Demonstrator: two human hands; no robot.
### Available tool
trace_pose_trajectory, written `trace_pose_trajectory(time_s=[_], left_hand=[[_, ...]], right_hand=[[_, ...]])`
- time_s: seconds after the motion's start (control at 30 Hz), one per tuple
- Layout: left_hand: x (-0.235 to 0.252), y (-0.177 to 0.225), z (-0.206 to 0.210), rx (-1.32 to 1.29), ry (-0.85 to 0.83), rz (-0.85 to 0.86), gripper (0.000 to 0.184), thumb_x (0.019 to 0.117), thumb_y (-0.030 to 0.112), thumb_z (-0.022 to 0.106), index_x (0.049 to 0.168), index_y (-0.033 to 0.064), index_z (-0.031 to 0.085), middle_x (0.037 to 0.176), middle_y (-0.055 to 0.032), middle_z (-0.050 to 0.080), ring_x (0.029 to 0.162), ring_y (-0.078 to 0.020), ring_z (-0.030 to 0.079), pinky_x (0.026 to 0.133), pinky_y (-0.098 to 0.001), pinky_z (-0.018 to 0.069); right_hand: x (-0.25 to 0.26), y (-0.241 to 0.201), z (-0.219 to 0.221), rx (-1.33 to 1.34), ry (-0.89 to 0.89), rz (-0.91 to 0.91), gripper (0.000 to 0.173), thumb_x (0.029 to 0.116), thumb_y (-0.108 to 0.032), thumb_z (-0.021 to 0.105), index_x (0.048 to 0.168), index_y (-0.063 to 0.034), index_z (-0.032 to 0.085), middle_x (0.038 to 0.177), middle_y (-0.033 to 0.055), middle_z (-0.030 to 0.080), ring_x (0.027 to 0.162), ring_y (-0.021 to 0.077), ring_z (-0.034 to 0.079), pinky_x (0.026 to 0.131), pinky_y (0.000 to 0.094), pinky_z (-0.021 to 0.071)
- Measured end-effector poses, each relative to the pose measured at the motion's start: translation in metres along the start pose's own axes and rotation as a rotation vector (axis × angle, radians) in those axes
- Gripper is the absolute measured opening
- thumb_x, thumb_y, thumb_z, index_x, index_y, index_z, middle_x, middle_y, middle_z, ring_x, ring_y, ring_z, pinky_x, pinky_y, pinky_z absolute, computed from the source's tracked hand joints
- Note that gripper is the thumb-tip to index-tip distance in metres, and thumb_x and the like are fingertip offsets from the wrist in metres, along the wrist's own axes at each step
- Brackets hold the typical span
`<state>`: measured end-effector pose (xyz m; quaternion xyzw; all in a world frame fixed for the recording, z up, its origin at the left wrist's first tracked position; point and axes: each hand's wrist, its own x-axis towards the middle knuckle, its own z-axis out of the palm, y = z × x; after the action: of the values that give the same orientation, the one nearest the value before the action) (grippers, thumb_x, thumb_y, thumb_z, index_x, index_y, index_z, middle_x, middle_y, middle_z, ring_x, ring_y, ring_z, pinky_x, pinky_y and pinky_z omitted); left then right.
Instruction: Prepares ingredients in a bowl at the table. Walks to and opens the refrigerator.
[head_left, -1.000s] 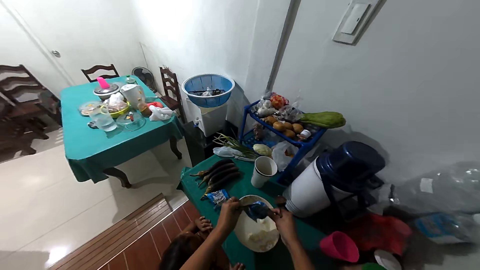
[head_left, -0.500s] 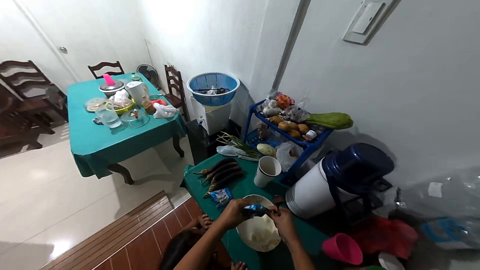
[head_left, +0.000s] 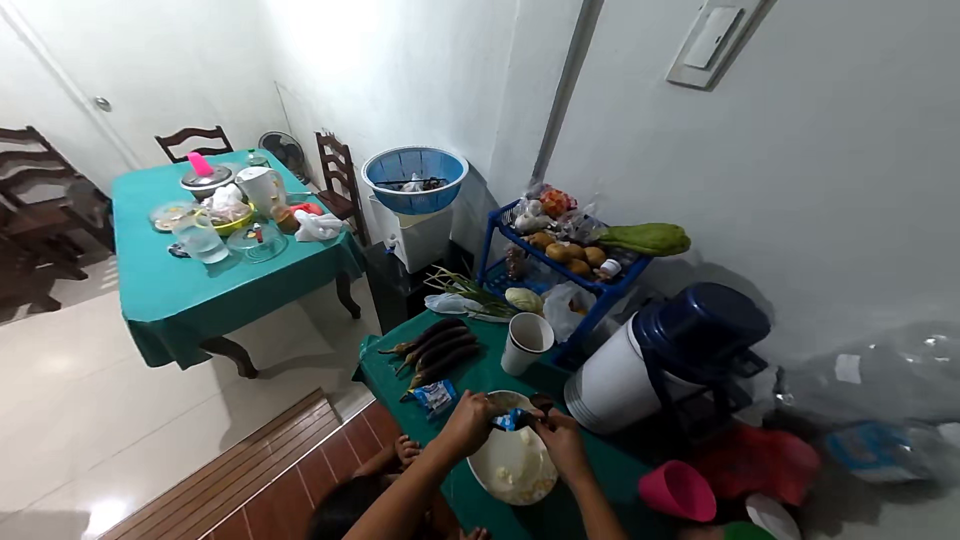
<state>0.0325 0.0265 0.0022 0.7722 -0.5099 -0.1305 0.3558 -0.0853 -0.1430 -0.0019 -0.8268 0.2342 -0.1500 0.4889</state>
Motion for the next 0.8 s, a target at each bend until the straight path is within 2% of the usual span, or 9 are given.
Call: trace_pose_trajectory(time_s=[0.1,0.17,0.27,0.33,0.4,0.5,0.57,0.7,0.8], left_hand=[[0.001,0.001,0.001,-0.012,0.08,-0.025,0.014,0.0843,-0.006,0.069,0.096,-0.0046,0.077,0.099,-0.0219,0.074,0.105,-0.0394,0.068,0.101,-0.0579,0.043],[0.002,0.005,0.0,0.013,0.061,-0.049,0.009,0.0828,-0.001,0.073,0.09,-0.0066,0.074,0.095,-0.0218,0.073,0.103,-0.039,0.066,0.101,-0.0562,0.0415],[0.006,0.005,-0.001,0.029,0.021,-0.039,0.011,0.0849,0.002,0.072,0.089,-0.0074,0.073,0.095,-0.0224,0.072,0.104,-0.0392,0.065,0.101,-0.056,0.0406],[0.005,0.002,-0.003,-0.002,-0.018,-0.021,0.011,0.088,0.001,0.07,0.094,-0.0067,0.075,0.101,-0.0234,0.073,0.109,-0.0399,0.065,0.103,-0.0574,0.0399],[0.004,-0.002,-0.004,-0.036,-0.023,0.01,0.015,0.0885,-0.005,0.066,0.099,-0.0041,0.077,0.104,-0.0226,0.074,0.112,-0.0398,0.065,0.104,-0.0592,0.0399],[0.002,-0.006,-0.003,-0.083,-0.02,0.038,0.023,0.0895,-0.009,0.061,0.104,-0.0028,0.077,0.107,-0.0217,0.074,0.113,-0.0393,0.065,0.103,-0.0599,0.0403],[0.0,-0.003,-0.004,-0.113,-0.038,0.03,0.025,0.0908,-0.01,0.058,0.109,-0.0047,0.075,0.111,-0.0235,0.073,0.116,-0.0406,0.064,0.104,-0.061,0.0388],[-0.002,0.003,-0.004,-0.171,-0.03,0.024,0.035,0.094,0.01,0.068,0.128,0.0003,0.068,0.124,-0.0209,0.069,0.121,-0.0391,0.06,0.106,-0.0631,0.0365],[-0.002,0.007,-0.009,-0.167,0.038,0.053,0.024,0.0945,0.009,0.069,0.114,-0.0024,0.075,0.115,-0.0213,0.072,0.112,-0.0381,0.064,0.101,-0.0599,0.0404]], right_hand=[[0.001,0.002,0.001,0.036,-0.02,-0.007,0.015,0.0913,-0.004,0.075,0.097,0.0105,0.072,0.096,0.0189,0.069,0.081,0.0168,0.063,0.077,0.0308,0.0549],[0.0,0.002,0.003,0.06,-0.053,-0.033,0.018,0.0885,-0.003,0.077,0.101,0.0094,0.073,0.104,0.0196,0.067,0.084,0.0163,0.062,0.075,0.0289,0.0537],[0.001,-0.003,-0.001,0.106,-0.134,-0.071,0.042,0.0845,-0.002,0.078,0.124,0.006,0.068,0.129,0.0214,0.067,0.115,0.0217,0.066,0.092,0.0346,0.0549],[0.003,0.0,-0.003,0.149,-0.171,-0.117,0.046,0.0842,-0.003,0.078,0.128,0.006,0.065,0.134,0.0194,0.066,0.122,0.02,0.064,0.095,0.0333,0.0544],[0.006,0.002,-0.006,0.161,-0.193,-0.126,0.04,0.0825,-0.002,0.078,0.121,0.0047,0.068,0.129,0.0162,0.069,0.121,0.018,0.065,0.098,0.0339,0.0552],[0.007,-0.001,-0.008,0.135,-0.208,-0.08,0.034,0.0839,-0.003,0.078,0.116,0.0028,0.071,0.116,0.0113,0.074,0.097,0.0096,0.068,0.08,0.0277,0.0547],[0.005,-0.003,-0.007,0.122,-0.177,-0.117,0.024,0.0855,-0.003,0.076,0.108,0.0056,0.074,0.104,0.0136,0.075,0.088,0.0104,0.069,0.079,0.0272,0.0565],[0.002,-0.008,-0.005,0.06,-0.047,-0.205,0.012,0.0847,0.002,0.073,0.095,0.008,0.075,0.093,0.016,0.074,0.084,0.0138,0.068,0.079,0.0299,0.0554],[0.004,-0.003,-0.005,-0.026,-0.027,-0.301,0.012,0.0834,0.003,0.073,0.094,0.0074,0.076,0.095,0.0204,0.074,0.084,0.0235,0.07,0.079,0.0385,0.0558]])
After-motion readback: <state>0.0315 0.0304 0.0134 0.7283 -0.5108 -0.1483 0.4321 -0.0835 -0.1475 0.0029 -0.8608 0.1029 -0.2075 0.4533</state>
